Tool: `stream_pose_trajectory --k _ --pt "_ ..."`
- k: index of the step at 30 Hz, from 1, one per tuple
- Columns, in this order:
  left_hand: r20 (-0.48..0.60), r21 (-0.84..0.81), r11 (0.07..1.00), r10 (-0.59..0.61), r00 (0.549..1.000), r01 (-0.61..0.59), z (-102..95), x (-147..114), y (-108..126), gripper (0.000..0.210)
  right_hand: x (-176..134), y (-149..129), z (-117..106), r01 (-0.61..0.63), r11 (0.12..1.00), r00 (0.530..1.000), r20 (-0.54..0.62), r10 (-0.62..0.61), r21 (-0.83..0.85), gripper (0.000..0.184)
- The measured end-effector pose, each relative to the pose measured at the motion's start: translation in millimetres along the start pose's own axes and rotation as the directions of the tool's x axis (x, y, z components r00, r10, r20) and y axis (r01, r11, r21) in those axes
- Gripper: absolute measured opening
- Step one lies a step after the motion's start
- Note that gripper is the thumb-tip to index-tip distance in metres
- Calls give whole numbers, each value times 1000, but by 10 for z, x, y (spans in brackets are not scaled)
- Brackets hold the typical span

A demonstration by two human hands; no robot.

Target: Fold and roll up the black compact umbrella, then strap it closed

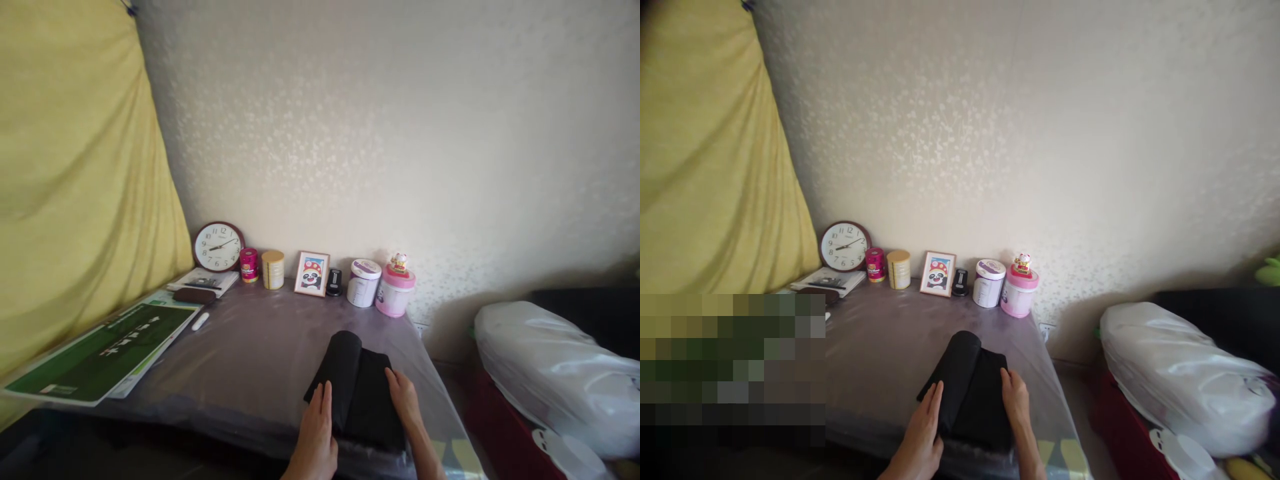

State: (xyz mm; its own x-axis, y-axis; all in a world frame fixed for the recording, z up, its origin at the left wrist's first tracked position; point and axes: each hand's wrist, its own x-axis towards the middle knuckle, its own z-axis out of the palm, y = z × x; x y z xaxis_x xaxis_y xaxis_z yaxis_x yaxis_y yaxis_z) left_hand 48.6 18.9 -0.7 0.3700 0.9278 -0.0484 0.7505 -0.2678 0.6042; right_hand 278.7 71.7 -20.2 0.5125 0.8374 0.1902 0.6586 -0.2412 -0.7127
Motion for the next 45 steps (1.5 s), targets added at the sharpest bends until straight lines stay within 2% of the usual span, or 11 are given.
stream_pose_trajectory --k 4,10,14,18,23,28,34,38,42,45 --pt "-15 52 999 17 1000 -17 25 -3 11 87 -11 -117 -58 55 994 998 -21 -53 99 40" --pt "-37 67 998 24 999 -22 138 40 -66 92 56 -545 -24 109 981 994 -18 -108 162 43" --pt "-35 86 996 42 998 -39 238 79 -151 96 110 -764 125 133 973 990 30 -141 189 42" --pt "-56 91 995 49 997 -44 294 107 -192 98 144 -907 338 111 982 992 46 -119 153 38" --pt "-66 66 997 53 996 -49 351 152 -215 98 156 -969 547 103 988 993 48 -109 115 33" --pt "-86 94 995 22 996 -14 404 197 -221 96 148 -978 639 102 992 990 94 -108 73 29" --pt "-52 59 994 93 994 -90 258 143 -263 90 90 -1033 642 100 993 971 214 -111 62 27" --pt "-29 97 991 100 995 -96 194 48 -341 78 11 -1113 580 111 988 933 331 -142 112 25" --pt "-165 161 985 93 982 -66 177 -17 -350 58 -65 -1155 503 165 974 895 391 -215 157 23" --pt "-223 176 967 221 949 -184 102 -6 -241 49 -100 -1153 471 209 962 879 398 -262 174 23"
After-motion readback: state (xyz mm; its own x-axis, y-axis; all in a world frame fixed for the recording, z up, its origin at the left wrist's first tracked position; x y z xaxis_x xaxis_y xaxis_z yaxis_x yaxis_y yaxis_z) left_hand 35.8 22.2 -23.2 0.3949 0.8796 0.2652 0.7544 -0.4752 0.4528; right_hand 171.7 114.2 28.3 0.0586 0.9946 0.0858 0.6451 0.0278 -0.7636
